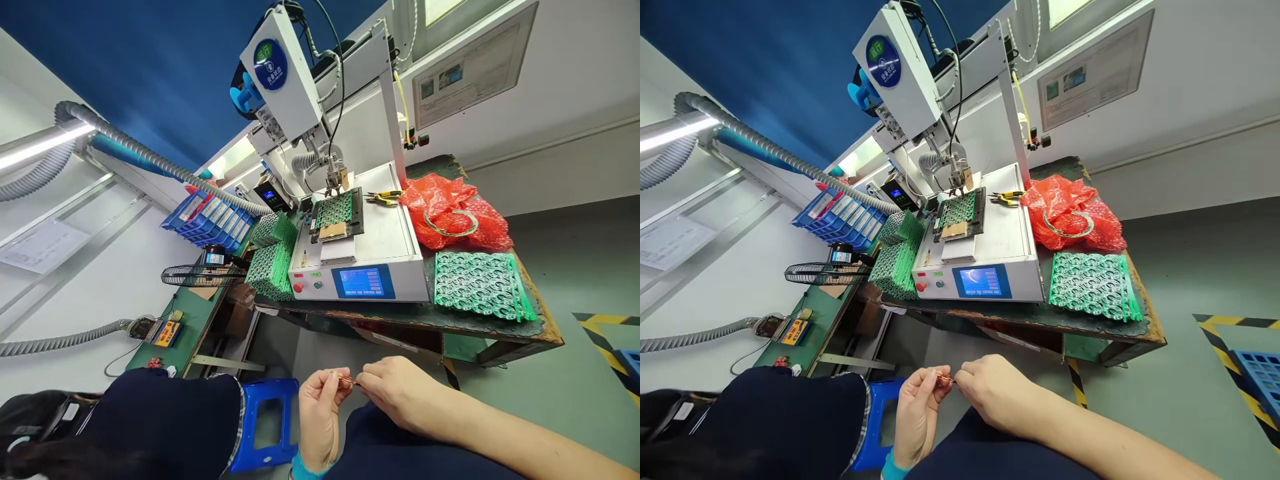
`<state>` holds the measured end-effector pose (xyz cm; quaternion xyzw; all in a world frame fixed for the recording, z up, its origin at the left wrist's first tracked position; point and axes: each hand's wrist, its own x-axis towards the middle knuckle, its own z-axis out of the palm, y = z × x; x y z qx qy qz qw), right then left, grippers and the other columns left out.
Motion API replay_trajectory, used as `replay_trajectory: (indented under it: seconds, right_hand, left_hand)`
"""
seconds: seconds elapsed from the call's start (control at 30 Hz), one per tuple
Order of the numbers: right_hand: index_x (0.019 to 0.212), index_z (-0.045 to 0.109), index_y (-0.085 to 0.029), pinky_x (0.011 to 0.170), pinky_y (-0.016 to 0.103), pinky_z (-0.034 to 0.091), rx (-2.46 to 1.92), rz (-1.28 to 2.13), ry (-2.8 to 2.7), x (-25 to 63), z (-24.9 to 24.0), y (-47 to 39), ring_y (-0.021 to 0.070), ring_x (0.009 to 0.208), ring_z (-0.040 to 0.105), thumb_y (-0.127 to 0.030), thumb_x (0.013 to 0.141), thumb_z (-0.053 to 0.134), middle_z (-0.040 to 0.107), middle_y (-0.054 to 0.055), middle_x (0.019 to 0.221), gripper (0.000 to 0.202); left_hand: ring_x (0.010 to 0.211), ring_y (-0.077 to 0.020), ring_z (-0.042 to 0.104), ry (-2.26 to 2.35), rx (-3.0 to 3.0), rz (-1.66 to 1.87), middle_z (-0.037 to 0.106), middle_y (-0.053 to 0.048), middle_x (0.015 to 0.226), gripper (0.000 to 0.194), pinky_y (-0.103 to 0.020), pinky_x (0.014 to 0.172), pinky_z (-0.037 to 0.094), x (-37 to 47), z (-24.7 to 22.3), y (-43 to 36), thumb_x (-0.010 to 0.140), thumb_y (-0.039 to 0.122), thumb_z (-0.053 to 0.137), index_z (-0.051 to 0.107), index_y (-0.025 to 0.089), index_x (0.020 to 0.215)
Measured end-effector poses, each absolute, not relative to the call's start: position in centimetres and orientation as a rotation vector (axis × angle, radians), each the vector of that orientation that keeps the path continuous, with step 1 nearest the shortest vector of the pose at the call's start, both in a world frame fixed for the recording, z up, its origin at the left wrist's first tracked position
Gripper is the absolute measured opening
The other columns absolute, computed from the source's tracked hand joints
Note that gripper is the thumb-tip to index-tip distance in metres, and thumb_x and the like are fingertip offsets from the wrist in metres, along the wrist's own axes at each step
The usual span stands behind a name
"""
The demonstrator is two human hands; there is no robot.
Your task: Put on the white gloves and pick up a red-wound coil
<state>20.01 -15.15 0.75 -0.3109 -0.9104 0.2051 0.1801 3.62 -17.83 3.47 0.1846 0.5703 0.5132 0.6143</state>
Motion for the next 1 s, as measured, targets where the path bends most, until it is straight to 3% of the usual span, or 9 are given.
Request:
replay_trajectory:
  seconds: [1.0]
  right_hand:
    - [0.073,0.052,-0.014,0.052,0.028,0.018,-0.827,0.568,-2.625,19.5,0.8,-16.1,0.0096,0.050,0.033,-0.013,0.095,0.038,0.049,0.001,0.063,0.026]
  left_hand:
    - [0.059,-0.0114,0.065,1.307,0.310,1.282,0.075,-0.008,0.075,0.038,-0.023,0.063,0.057,3.6,2.6,-20.0,0.047,0.042,0.092,0.075,0.013,0.065]
